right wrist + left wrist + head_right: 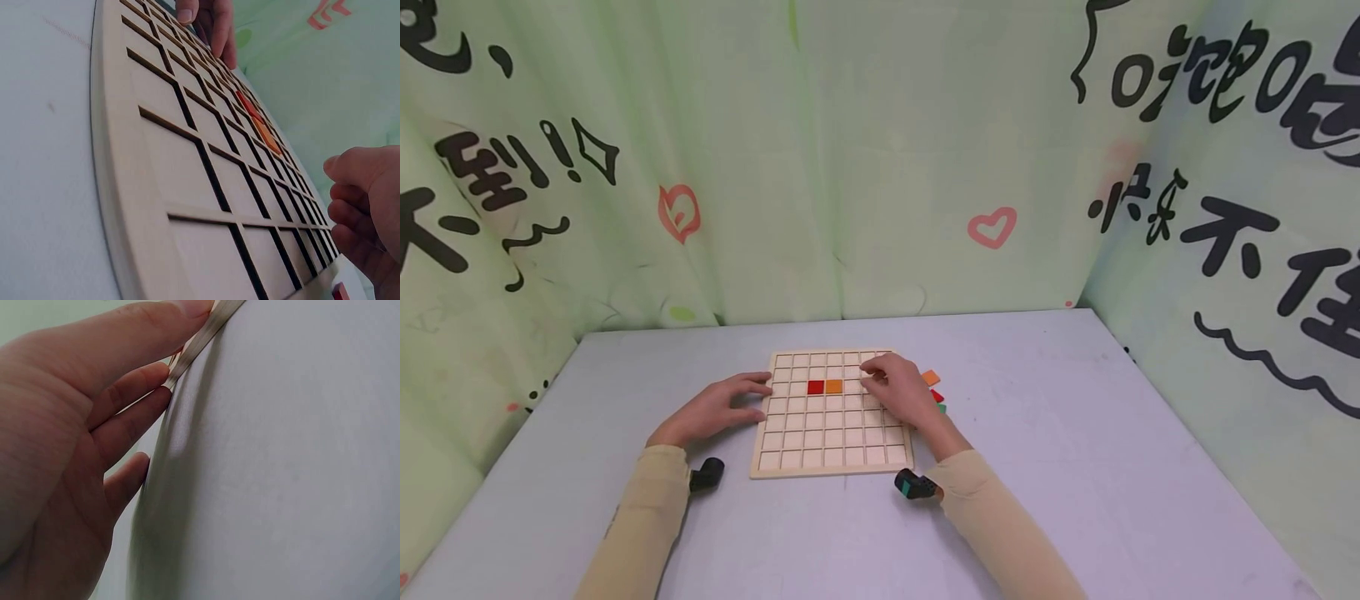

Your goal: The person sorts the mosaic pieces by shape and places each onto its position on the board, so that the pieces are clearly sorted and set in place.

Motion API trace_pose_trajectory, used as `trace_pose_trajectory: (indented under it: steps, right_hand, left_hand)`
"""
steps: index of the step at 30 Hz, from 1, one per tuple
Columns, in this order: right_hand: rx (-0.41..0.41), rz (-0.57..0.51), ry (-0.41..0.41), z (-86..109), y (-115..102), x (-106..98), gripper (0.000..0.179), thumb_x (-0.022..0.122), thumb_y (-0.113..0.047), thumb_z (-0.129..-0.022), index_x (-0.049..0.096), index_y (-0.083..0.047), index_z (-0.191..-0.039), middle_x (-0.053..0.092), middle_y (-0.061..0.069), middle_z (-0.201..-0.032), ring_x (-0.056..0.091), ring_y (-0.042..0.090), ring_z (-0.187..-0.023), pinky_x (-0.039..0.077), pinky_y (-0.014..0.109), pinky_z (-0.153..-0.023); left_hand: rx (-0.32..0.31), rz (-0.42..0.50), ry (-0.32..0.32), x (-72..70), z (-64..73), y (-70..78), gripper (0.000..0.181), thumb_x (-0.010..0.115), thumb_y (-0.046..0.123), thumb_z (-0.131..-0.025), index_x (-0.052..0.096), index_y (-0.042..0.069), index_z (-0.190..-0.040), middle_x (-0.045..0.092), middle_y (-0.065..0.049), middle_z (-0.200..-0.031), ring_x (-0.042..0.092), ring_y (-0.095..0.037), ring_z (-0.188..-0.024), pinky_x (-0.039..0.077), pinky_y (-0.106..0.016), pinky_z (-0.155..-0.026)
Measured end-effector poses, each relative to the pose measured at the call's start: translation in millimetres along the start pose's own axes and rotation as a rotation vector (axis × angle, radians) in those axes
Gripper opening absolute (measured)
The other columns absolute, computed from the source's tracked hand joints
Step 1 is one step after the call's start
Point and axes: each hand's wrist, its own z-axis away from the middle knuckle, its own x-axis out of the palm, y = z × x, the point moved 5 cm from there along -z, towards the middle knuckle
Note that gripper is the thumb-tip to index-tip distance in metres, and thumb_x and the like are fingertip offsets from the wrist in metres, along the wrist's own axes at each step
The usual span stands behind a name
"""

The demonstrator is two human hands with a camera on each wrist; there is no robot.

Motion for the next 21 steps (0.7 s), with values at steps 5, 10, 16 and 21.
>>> trace_pose_trajectory:
  steps: [5,10,16,21]
  right_hand:
    - [0.057,0.011,0.042,10.6,16,-17,0.029,0.069,-0.017,-0.093,0.068,-0.005,-0.118,0.064,0.009,-0.110,0.061,0.023,-0.095,0.054,0.038,-0.085]
    - [0.146,0.045,0.062,19.0,34,-34,0.033,0.067,-0.018,-0.094,0.065,-0.003,-0.123,0.062,0.014,-0.116,0.060,0.028,-0.101,0.054,0.042,-0.089]
    - [0.227,0.087,0.063,26.2,53,-51,0.038,0.064,-0.020,-0.095,0.062,-0.002,-0.128,0.057,0.019,-0.127,0.055,0.035,-0.114,0.049,0.049,-0.097]
    - [0.262,0.116,0.041,29.7,66,-55,0.042,0.065,-0.025,-0.095,0.061,0.001,-0.128,0.055,0.022,-0.130,0.052,0.039,-0.118,0.047,0.052,-0.099]
  left_hand:
    - [0.005,-0.004,0.000,0.1,0.2,-0.6,0.042,0.076,0.024,-0.086,0.066,0.008,-0.124,0.043,-0.006,-0.151,0.032,-0.031,-0.142,0.030,-0.049,-0.115]
    - [0.015,-0.017,0.000,-0.2,0.0,-1.6,0.042,0.076,0.026,-0.087,0.066,0.009,-0.124,0.043,-0.006,-0.151,0.033,-0.030,-0.142,0.030,-0.048,-0.114]
    - [0.022,-0.022,-0.002,-0.3,-0.2,-1.3,0.042,0.075,0.026,-0.087,0.066,0.009,-0.124,0.043,-0.006,-0.151,0.033,-0.031,-0.142,0.030,-0.049,-0.114]
    - [0.021,-0.021,-0.002,-0.2,-0.2,-0.9,0.042,0.075,0.025,-0.087,0.066,0.008,-0.124,0.043,-0.007,-0.151,0.033,-0.031,-0.142,0.030,-0.049,-0.114]
